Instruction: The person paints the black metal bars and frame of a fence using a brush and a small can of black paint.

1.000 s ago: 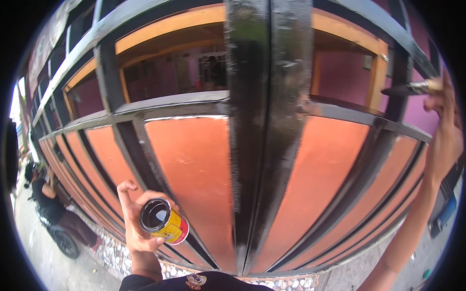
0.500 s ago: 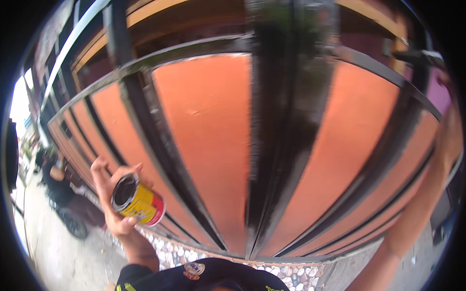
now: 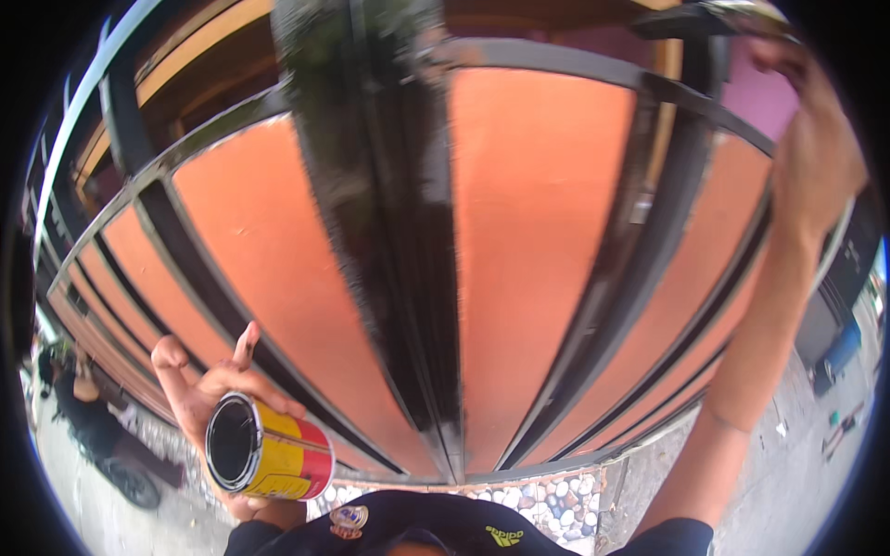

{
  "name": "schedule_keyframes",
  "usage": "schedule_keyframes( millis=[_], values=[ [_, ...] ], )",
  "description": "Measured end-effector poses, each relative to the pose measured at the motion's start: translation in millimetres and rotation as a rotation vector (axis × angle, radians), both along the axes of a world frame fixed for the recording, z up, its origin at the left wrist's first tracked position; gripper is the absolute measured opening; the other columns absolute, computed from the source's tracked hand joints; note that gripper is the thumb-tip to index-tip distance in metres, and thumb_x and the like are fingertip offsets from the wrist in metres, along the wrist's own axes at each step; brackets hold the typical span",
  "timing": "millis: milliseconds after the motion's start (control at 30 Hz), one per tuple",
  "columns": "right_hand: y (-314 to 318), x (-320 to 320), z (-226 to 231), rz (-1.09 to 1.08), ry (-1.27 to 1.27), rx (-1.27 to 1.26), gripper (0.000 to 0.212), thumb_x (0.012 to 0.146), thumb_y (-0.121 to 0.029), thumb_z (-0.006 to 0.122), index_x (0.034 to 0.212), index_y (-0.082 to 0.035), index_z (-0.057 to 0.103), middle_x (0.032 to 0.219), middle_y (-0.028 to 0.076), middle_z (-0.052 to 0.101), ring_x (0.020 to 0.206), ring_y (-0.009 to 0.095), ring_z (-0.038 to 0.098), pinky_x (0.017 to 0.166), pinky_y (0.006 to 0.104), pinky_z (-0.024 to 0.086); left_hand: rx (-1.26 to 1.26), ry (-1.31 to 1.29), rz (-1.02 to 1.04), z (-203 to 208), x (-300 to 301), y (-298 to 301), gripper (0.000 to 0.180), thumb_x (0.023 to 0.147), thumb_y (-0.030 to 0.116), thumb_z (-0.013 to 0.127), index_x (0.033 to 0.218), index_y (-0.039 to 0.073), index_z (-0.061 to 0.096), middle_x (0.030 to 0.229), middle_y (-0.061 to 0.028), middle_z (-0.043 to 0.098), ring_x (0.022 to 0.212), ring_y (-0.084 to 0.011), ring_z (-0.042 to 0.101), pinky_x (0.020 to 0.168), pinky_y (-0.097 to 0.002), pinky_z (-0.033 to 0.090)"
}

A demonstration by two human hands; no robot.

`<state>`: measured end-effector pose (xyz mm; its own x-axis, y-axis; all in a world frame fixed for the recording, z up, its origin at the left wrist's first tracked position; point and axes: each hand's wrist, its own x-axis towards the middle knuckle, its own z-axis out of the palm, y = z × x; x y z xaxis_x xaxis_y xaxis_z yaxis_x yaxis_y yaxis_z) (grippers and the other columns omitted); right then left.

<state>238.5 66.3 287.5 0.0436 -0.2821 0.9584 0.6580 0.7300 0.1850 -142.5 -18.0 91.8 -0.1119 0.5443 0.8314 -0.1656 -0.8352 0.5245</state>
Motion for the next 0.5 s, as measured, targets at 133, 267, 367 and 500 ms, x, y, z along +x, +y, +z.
schedule_keyframes(
  millis=[133,267,367,500],
  values=[
    [3.4,-36.7,-5.6,0.308,0.078,0.048,0.021,0.095,-0.016,0.063,0.104,0.003,0.059,0.072,0.009,0.065,0.055,0.012,0.060,0.054,0.0230,0.048,-0.055,0.054,0.100,-6.8,-1.4,-16.7,0.110,0.050,0.036,0.086,0.128,0.006,0.015,0.080,-0.0165,0.065,0.068,-0.0285,0.069,0.110,-0.0458,0.032],
    [-5.9,-34.8,1.7,0.356,-0.017,-0.034,0.016,0.095,-0.014,0.062,0.101,-0.003,0.052,0.072,0.006,0.065,0.054,0.010,0.061,0.047,0.0189,0.048,-0.178,0.111,0.080,4.2,21.6,-10.3,0.101,0.060,0.041,0.088,0.126,0.010,0.020,0.096,-0.0143,0.065,0.092,-0.0268,0.066,0.106,-0.0493,0.032],
    [1.1,-25.6,6.1,0.262,0.090,-0.081,0.027,0.092,-0.018,0.068,0.105,0.005,0.062,0.072,0.009,0.066,0.052,0.011,0.056,0.054,0.0226,0.046,-0.182,0.204,0.146,10.2,18.6,0.8,0.102,0.058,0.045,0.088,0.126,0.009,0.021,0.094,-0.0132,0.066,0.089,-0.0284,0.067,0.106,-0.0512,0.031],
    [-2.0,-22.7,24.2,0.215,0.054,-0.189,0.028,0.091,-0.018,0.069,0.107,0.004,0.061,0.074,0.010,0.066,0.049,0.009,0.054,0.049,0.0212,0.043,-0.267,0.166,0.109,17.1,19.0,6.2,0.102,0.059,0.043,0.087,0.127,0.009,0.019,0.097,-0.0155,0.063,0.093,-0.0288,0.062,0.095,-0.0452,0.043]
  ],
)
